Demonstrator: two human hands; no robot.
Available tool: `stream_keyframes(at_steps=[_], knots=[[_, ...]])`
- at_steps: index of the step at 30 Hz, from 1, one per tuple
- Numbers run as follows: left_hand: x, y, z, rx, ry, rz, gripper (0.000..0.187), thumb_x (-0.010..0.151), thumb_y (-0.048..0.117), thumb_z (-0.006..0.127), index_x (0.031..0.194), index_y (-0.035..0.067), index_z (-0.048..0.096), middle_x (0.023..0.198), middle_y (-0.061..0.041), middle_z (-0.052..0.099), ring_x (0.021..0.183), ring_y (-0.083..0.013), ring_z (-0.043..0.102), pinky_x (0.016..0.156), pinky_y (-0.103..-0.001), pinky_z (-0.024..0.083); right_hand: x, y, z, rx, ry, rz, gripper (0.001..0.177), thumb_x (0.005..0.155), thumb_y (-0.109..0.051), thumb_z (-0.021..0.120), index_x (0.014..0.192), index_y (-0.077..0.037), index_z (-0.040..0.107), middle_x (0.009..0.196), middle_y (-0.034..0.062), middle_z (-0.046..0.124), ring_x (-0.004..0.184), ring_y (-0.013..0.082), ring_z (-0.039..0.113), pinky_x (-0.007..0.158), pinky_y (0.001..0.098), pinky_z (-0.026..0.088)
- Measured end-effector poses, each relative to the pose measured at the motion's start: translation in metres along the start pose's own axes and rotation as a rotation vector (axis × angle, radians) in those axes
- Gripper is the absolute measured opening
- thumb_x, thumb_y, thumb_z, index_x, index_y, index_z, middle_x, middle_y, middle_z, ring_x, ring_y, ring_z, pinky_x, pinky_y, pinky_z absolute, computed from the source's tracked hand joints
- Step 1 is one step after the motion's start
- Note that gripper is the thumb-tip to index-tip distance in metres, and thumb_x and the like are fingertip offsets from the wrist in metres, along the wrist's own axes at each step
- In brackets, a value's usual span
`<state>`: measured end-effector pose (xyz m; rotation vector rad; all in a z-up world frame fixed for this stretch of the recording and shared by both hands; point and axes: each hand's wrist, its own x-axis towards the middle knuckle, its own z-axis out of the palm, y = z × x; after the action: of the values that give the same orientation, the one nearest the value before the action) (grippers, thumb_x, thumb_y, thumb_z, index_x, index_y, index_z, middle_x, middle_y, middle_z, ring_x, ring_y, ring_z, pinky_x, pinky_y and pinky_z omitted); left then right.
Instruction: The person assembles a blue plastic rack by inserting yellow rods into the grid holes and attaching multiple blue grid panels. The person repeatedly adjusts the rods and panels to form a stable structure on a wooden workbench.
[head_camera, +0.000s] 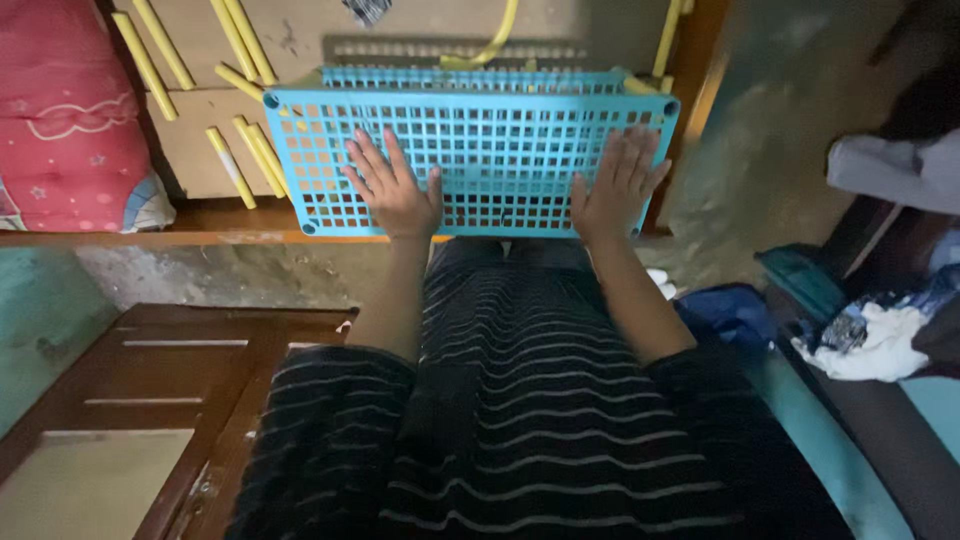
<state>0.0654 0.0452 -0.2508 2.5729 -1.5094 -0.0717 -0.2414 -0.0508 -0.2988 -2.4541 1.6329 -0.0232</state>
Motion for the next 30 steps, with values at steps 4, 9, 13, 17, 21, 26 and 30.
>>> stream_keyframes(at_steps=[4,9,13,17,21,26,30], knots=[[0.008,0.000,-0.001,-0.003,-0.034,-0.014,0.083,0.104,0.061,0.046,0.159,0.000,0.036,0.164,-0.034,0.023,0.154,-0.0539,0.021,0.124,-0.068,0.015,0.008,0.000,0.001,0.013,0.002,0.007,0.073,0.114,-0.053,0.033,0.168,-0.005,0.022,0.174,0.0204,0.008,0.160,0.0411,0.000,0.127,0.0627,-0.005],[0.002,-0.002,-0.003,0.011,-0.085,0.011,0.086,0.104,0.056,0.057,0.163,0.000,0.028,0.167,-0.033,0.014,0.156,-0.0526,0.012,0.124,-0.068,0.012,0.007,0.000,0.001,0.024,0.074,-0.027,0.075,0.114,-0.052,0.035,0.168,-0.004,0.020,0.174,0.0211,0.007,0.162,0.0413,0.000,0.128,0.0652,-0.003],[0.003,-0.004,-0.025,-0.143,-0.154,-0.008,0.084,0.102,0.045,0.063,0.166,0.003,0.027,0.170,-0.031,0.008,0.159,-0.0498,0.007,0.126,-0.067,0.013,0.011,0.006,-0.023,0.148,-0.023,0.020,0.079,0.112,-0.053,0.046,0.166,0.000,0.022,0.172,0.0265,0.011,0.160,0.0463,0.008,0.127,0.0645,0.010],[0.003,-0.005,-0.054,-0.213,-0.204,0.052,0.079,0.096,0.034,0.067,0.163,0.006,0.033,0.170,-0.029,0.010,0.158,-0.0492,0.010,0.124,-0.064,0.017,0.014,0.025,-0.038,0.646,-0.033,0.427,0.088,0.104,-0.055,0.058,0.159,0.005,0.024,0.157,0.0278,0.036,0.145,0.0424,0.039,0.118,0.0529,0.036],[0.039,0.014,-0.062,-0.243,-0.215,0.281,0.075,0.101,0.034,0.068,0.163,0.007,0.037,0.171,-0.026,0.015,0.159,-0.0471,0.014,0.126,-0.062,0.019,0.028,0.043,-0.050,1.336,-0.176,0.699,0.071,0.104,-0.053,0.060,0.145,0.005,0.058,0.134,0.0154,0.068,0.121,0.0256,0.066,0.104,0.0420,0.051],[0.108,0.067,-0.073,-0.426,-0.354,0.520,0.073,0.101,0.053,0.069,0.150,0.001,0.051,0.150,-0.027,0.051,0.140,-0.0451,0.045,0.118,-0.057,0.031,0.009,0.005,-0.099,1.145,-0.158,0.717,0.044,0.109,-0.038,0.058,0.130,0.001,0.063,0.105,0.0096,0.065,0.088,0.0198,0.058,0.073,0.0384,0.049],[0.110,0.092,-0.100,-0.401,-0.466,0.546,0.072,0.086,0.068,0.072,0.114,0.001,0.072,0.098,-0.022,0.074,0.095,-0.0441,0.068,0.089,-0.053,0.051,-0.041,-0.022,-0.136,1.212,-0.094,0.224,0.041,0.112,-0.030,0.058,0.135,0.003,0.057,0.112,0.0095,0.067,0.095,0.0174,0.063,0.081,0.0343,0.052]])
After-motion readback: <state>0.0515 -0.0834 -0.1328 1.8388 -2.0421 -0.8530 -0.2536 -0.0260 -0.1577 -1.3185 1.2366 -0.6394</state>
